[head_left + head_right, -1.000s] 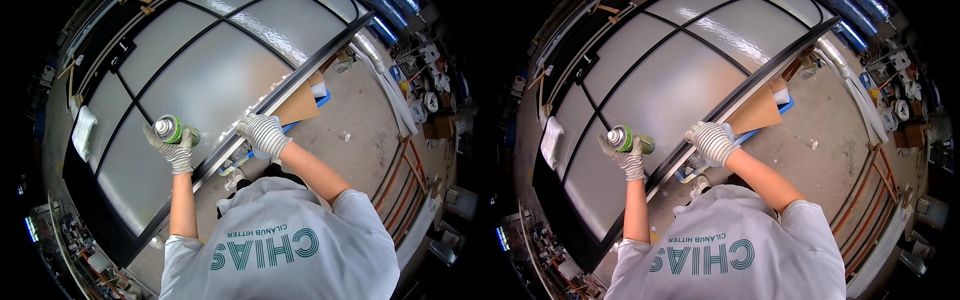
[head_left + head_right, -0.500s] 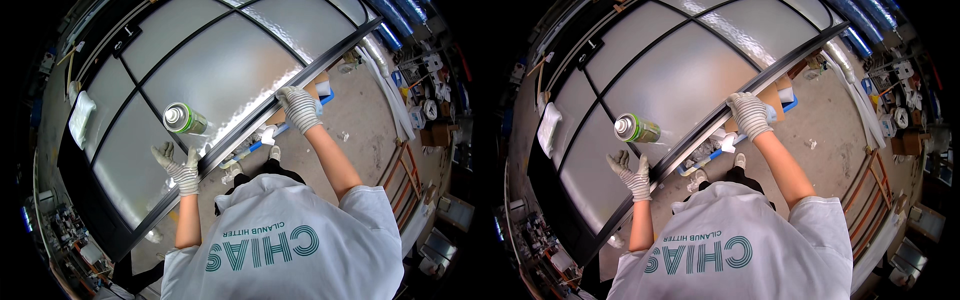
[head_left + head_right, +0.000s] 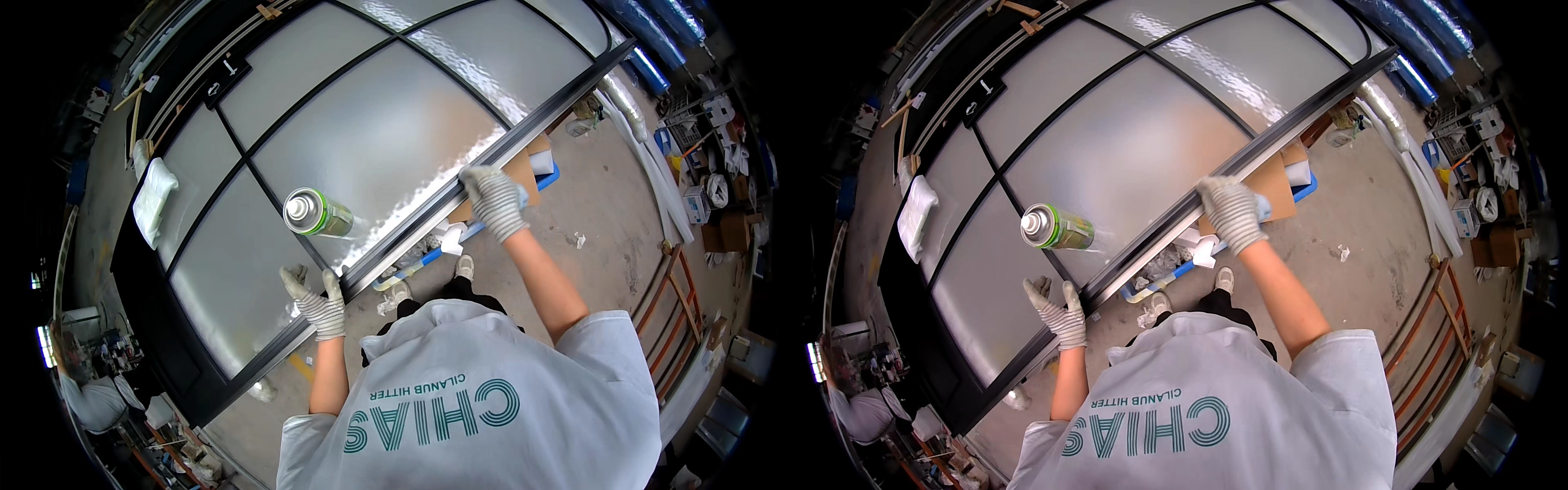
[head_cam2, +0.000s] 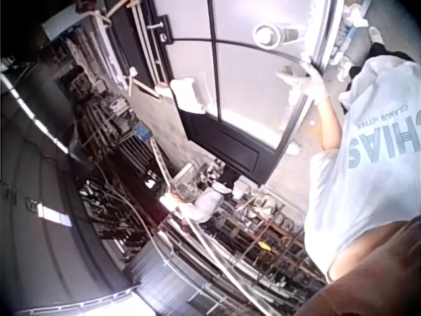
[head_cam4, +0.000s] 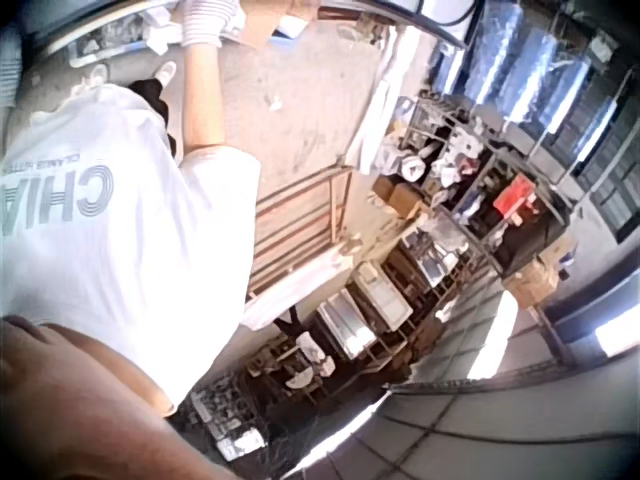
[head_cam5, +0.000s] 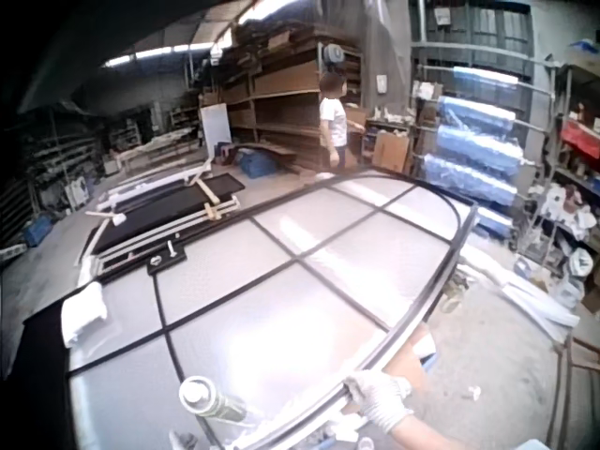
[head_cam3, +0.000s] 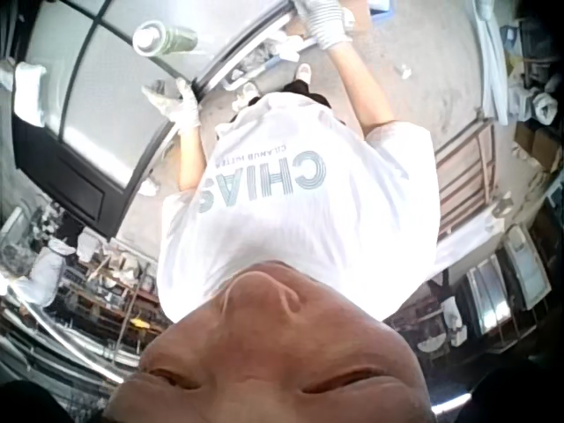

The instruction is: The person cleans the frame of a large window pane using a spray can and a cloth. They spray the frame and wipe it down, then use a small tool to scrape the edges before wiping again. The person works on different sections of the frame, including the curved top and straight sides, while another person works in the background.

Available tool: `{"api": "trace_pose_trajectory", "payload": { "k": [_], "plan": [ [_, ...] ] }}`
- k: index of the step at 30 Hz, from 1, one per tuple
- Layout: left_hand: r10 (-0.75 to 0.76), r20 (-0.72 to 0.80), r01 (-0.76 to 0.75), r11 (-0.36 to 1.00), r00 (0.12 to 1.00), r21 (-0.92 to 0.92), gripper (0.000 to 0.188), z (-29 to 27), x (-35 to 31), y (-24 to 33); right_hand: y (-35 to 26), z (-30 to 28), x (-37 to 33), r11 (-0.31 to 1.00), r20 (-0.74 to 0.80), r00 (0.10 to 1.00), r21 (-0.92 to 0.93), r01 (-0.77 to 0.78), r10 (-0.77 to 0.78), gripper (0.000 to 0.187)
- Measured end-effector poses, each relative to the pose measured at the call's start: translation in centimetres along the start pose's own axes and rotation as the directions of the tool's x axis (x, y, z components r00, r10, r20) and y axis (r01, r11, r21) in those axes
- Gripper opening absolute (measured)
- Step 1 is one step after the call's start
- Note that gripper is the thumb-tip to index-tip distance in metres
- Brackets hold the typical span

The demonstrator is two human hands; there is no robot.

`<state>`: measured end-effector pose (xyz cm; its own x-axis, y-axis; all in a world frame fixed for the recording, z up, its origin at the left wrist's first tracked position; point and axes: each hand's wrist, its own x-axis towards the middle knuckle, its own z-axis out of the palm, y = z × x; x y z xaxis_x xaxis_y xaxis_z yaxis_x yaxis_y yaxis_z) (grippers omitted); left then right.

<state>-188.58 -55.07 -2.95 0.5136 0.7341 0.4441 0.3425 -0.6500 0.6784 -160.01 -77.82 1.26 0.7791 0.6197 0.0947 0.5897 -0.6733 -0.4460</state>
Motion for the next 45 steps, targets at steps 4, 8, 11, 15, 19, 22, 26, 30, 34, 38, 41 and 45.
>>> {"api": "trace_pose_trajectory", "payload": {
  "k": [4, 8, 11, 15, 19, 22, 26, 30, 34, 38, 41, 45],
  "plan": [
    [0.021, 0.061, -0.024, 0.998, 0.998, 0.057, 0.081, 0.2, -0.3, 0.3, -7.4, 5.4, -6.3, 0.907, -0.108, 0.902, -0.003, 0.42, -0.418, 0.017],
    [-0.027, 0.069, 0.022, 0.997, 0.997, 0.073, 0.082, -0.3, -0.2, 0.4, -3.0, 1.5, -2.9, 0.931, 0.012, 0.931, 0.021, 0.365, -0.365, 0.018],
    [-0.015, 0.064, 0.01, 0.998, 0.998, 0.067, 0.083, 0.4, -0.4, 0.2, -1.2, 1.9, -2.5, 0.956, -0.081, 0.954, 0.033, 0.293, -0.29, 0.011],
    [-0.026, 0.071, 0.022, 0.998, 0.997, 0.06, 0.081, 0.4, -0.3, 0.5, -5.2, 3.7, -4.9, 0.882, 0.049, 0.882, 0.075, 0.465, -0.469, 0.018],
    [-0.055, 0.069, 0.052, 0.997, 0.996, 0.054, 0.08, -0.1, -0.5, 0.6, -1.8, 1.3, -2.3, 0.911, 0.116, 0.904, 0.034, 0.41, -0.411, 0.018],
    [-0.042, 0.064, 0.038, 0.997, 0.997, 0.071, 0.08, 0.4, -0.5, 0.1, 2.7, 0.5, -1.0, 0.975, -0.082, 0.973, 0.043, 0.218, -0.214, 0.014],
    [-0.03, 0.076, 0.022, 0.994, 0.997, 0.107, 0.079, 0.9, -0.3, 0.1, -5.5, 5.3, -4.8, 0.935, 0.04, 0.947, 0.174, 0.308, -0.319, 0.015],
    [-0.064, 0.088, 0.054, 0.993, 0.994, 0.107, 0.079, 0.6, -0.2, 0.4, -8.6, 6.9, -5.5, 0.809, 0.014, 0.845, 0.295, 0.508, -0.535, 0.021],
    [-0.069, 0.077, 0.056, 0.986, 0.995, 0.157, 0.077, 0.0, -0.8, 0.3, 3.4, -0.5, 0.4, 0.995, 0.145, 0.985, 0.026, 0.094, -0.097, 0.02],
    [0.003, 0.107, -0.025, 0.977, 0.994, 0.209, 0.077, 0.8, -0.1, 0.3, 11.3, -3.1, 2.1, 0.993, -0.376, 0.922, 0.097, -0.062, 0.094, 0.012],
    [-0.019, 0.095, -0.004, 0.973, 0.995, 0.233, 0.075, 1.3, -0.4, -0.2, 2.4, 2.3, -1.8, 0.99, -0.122, 0.991, 0.122, 0.067, -0.052, 0.009],
    [-0.072, 0.106, 0.052, 0.981, 0.992, 0.185, 0.074, 1.1, -0.6, -1.6, -2.7, 5.4, -4.9, 0.797, -0.102, 0.841, 0.277, 0.537, -0.532, 0.019]
  ]
}}
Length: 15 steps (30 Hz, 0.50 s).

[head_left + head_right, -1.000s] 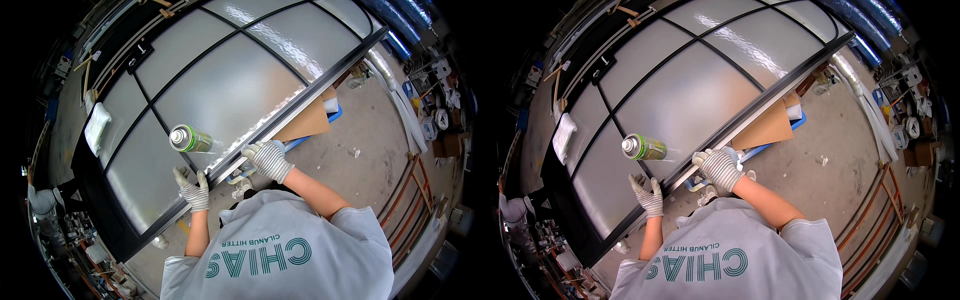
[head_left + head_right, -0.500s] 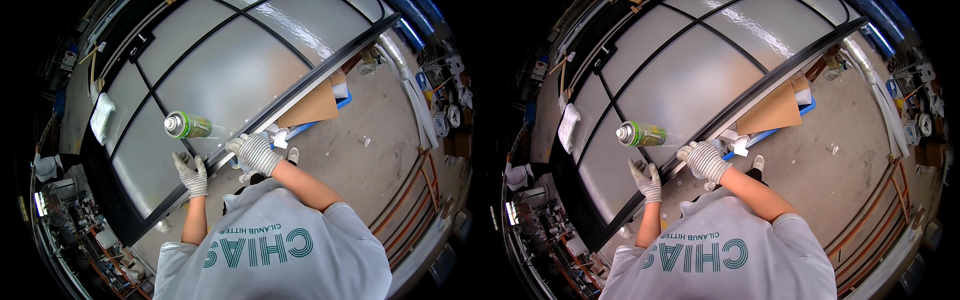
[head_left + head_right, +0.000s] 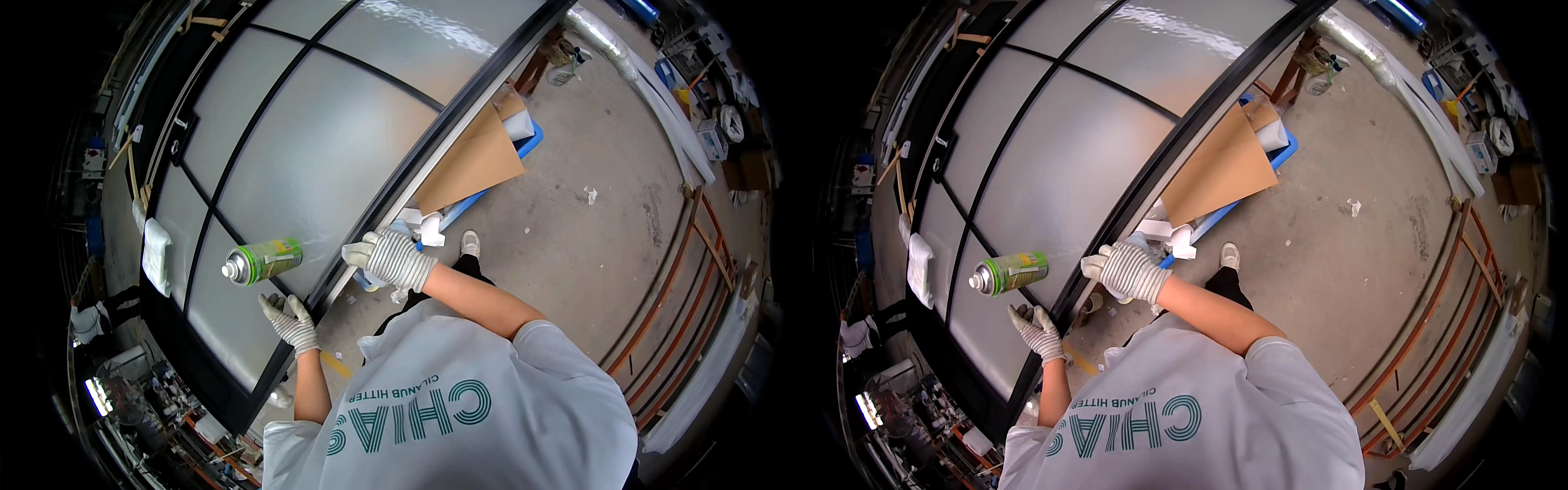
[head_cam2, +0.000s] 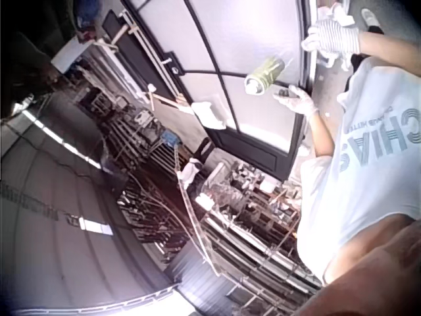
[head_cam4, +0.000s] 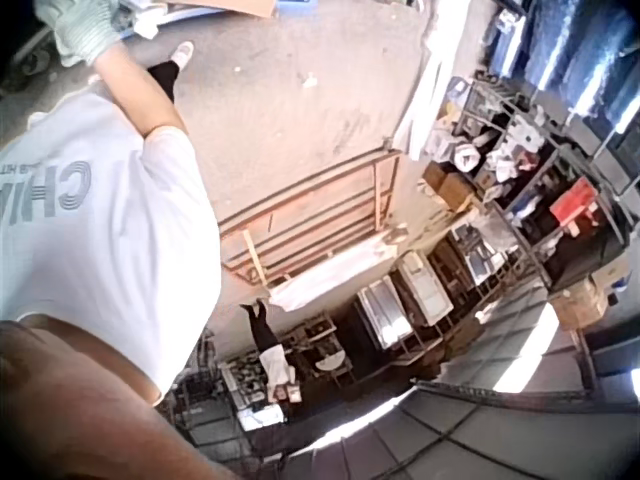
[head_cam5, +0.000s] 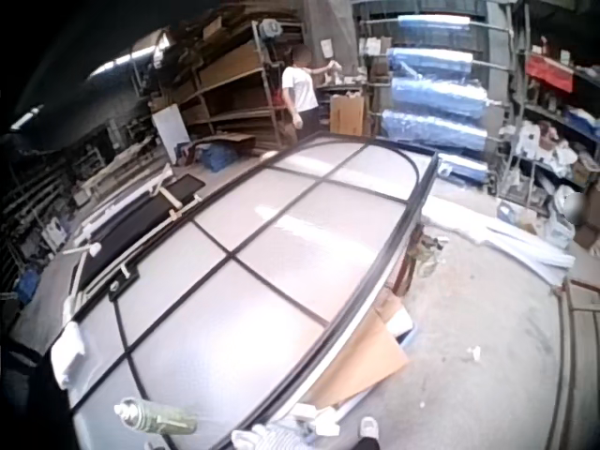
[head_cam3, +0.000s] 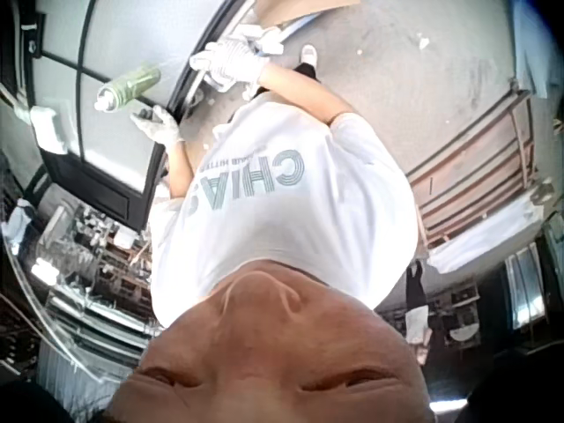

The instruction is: The person cleans the frame of a large window pane using a spray can and a cloth. They spray the frame and wipe it down, then use a small tool to scrape the edges before wiping again. The person works on different sections of the frame, including the curved top and straight sides, while another person works in the background.

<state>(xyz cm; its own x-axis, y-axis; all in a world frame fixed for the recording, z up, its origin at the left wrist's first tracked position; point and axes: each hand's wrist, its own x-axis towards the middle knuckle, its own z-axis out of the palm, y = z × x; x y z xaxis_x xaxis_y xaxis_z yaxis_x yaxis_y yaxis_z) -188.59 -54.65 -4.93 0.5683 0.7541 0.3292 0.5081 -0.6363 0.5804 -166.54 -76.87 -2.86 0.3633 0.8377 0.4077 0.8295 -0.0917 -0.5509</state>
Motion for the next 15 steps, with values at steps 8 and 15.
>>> {"api": "trace_pose_trajectory", "payload": {
  "k": [8, 15],
  "plan": [
    [-0.038, 0.032, 0.039, 0.999, 0.999, -0.036, 0.068, 0.2, 0.3, -0.8, 25.7, -18.7, -2.6, 0.86, -0.61, 0.712, -0.097, -0.501, 0.347, 0.013],
    [-0.164, 0.017, 0.163, 0.986, 0.986, 0.046, 0.061, -0.1, 0.3, 0.5, 17.6, -10.8, -2.5, 0.902, -0.623, 0.702, 0.014, -0.431, 0.345, 0.013]
  ]
}}
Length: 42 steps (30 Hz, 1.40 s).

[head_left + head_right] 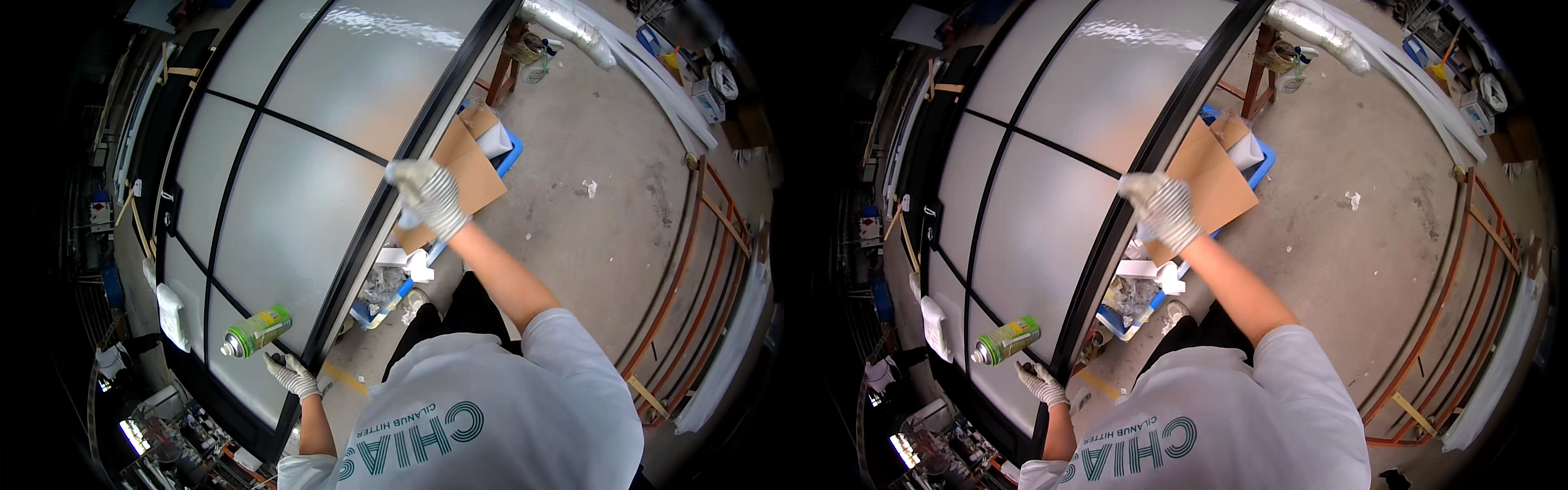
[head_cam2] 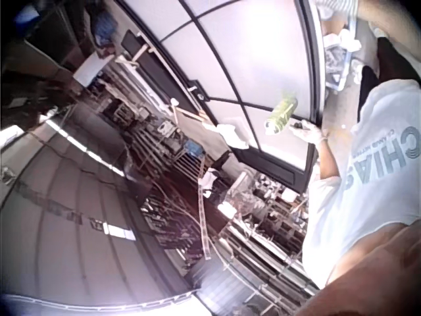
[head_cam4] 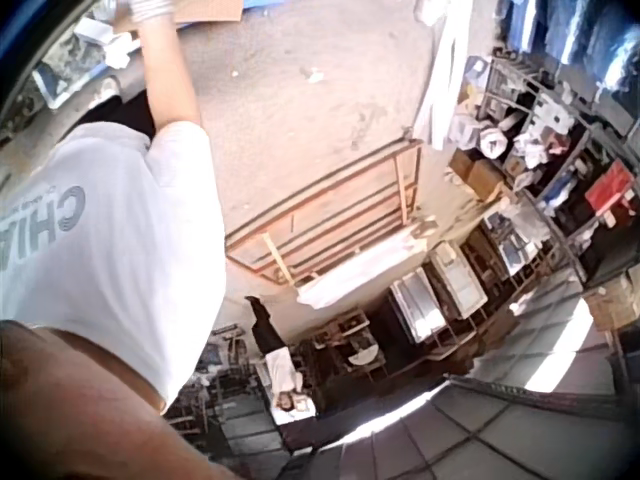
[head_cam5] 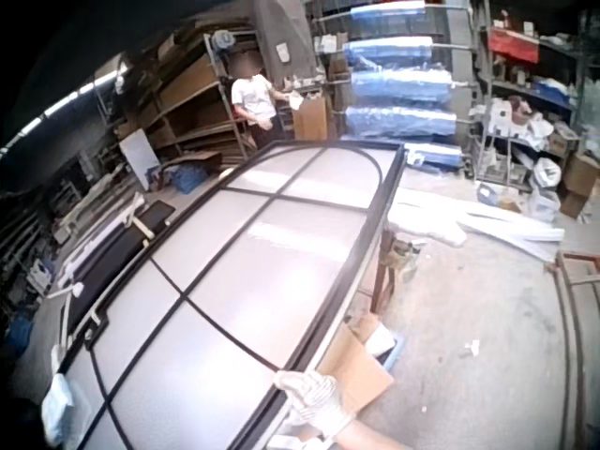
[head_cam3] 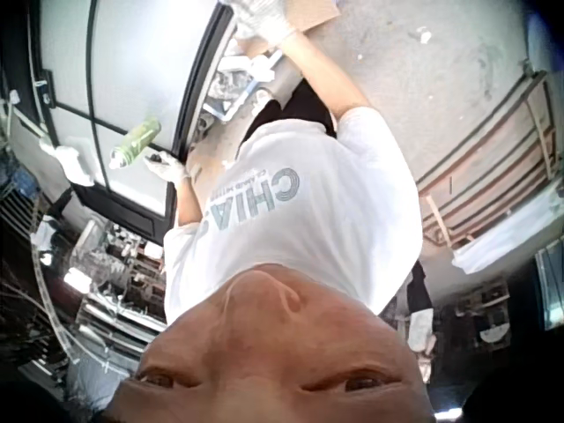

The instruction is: The person cleans the frame of a large window pane using a spray can and a cloth. They spray the frame and wipe it down, then use a small tool to scrape the edges before wiping again. The person works on different sections of the frame, including the curved top and straight sides, while another person works in the background.

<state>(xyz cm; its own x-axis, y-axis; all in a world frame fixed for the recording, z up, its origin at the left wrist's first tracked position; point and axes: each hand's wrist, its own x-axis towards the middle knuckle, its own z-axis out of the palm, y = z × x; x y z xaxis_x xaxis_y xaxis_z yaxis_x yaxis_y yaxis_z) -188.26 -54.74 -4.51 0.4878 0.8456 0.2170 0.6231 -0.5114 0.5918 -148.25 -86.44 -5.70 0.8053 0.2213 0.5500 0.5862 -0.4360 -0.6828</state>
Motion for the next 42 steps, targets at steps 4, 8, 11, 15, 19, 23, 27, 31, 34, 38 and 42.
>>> {"api": "trace_pose_trajectory", "payload": {
  "k": [4, 8, 11, 15, 19, 23, 27, 31, 34, 38, 42],
  "plan": [
    [0.193, 0.047, -0.199, 0.951, 0.98, 0.237, 0.059, -0.2, 0.8, -1.5, -3.6, 3.2, -5.8, 0.89, 0.234, 0.864, 0.221, 0.399, -0.445, 0.021],
    [0.13, 0.037, -0.136, 0.957, 0.991, 0.256, 0.058, -1.2, 0.1, -1.6, 5.4, -0.9, 3.0, 0.968, 0.134, 0.965, 0.142, 0.207, -0.226, 0.011],
    [0.142, 0.055, -0.152, 0.954, 0.988, 0.259, 0.057, -0.6, 0.5, 0.3, 14.0, -7.7, 12.0, 0.989, -0.148, 0.978, 0.036, -0.146, 0.15, 0.011],
    [0.202, 0.064, -0.212, 0.94, 0.977, 0.268, 0.058, 0.5, 1.1, -0.1, 19.5, -11.6, 18.7, 0.923, -0.177, 0.91, -0.021, -0.384, 0.374, 0.016],
    [0.088, 0.055, -0.098, 0.969, 0.995, 0.225, 0.059, -0.2, 0.9, -0.7, 13.6, -6.1, 11.1, 0.965, -0.186, 0.95, 0.118, -0.232, 0.252, 0.014],
    [0.161, 0.091, -0.181, 0.939, 0.983, 0.293, 0.054, -0.6, -0.4, -0.7, -0.6, 1.4, -1.8, 0.972, 0.041, 0.992, 0.208, 0.107, -0.118, 0.015],
    [0.102, 0.1, -0.126, 0.951, 0.99, 0.283, 0.058, -0.2, 1.2, 3.4, -8.8, 5.4, -7.2, 0.892, 0.232, 0.877, 0.282, 0.353, -0.42, 0.026],
    [0.2, 0.036, -0.199, 0.907, 0.979, 0.371, 0.059, -1.5, 1.1, 3.2, -4.7, 1.4, -2.3, 0.919, 0.389, 0.837, 0.238, 0.313, -0.386, 0.03],
    [0.195, -0.039, -0.168, 0.918, 0.98, 0.359, 0.057, -0.8, 0.2, 2.3, 0.6, -1.2, 1.1, 0.93, 0.163, 0.927, 0.214, 0.3, -0.337, 0.02],
    [0.09, -0.196, -0.045, 0.974, 0.976, 0.223, 0.056, 0.1, -0.8, 1.2, -1.8, -0.9, 0.2, 0.928, 0.214, 0.905, 0.143, 0.344, -0.368, 0.02],
    [-0.271, -0.392, 0.131, 0.929, 0.879, -0.347, 0.064, 0.0, -1.5, 1.2, -10.0, 3.7, -5.7, 0.85, 0.315, 0.79, 0.227, 0.476, -0.527, 0.029]
  ]
}}
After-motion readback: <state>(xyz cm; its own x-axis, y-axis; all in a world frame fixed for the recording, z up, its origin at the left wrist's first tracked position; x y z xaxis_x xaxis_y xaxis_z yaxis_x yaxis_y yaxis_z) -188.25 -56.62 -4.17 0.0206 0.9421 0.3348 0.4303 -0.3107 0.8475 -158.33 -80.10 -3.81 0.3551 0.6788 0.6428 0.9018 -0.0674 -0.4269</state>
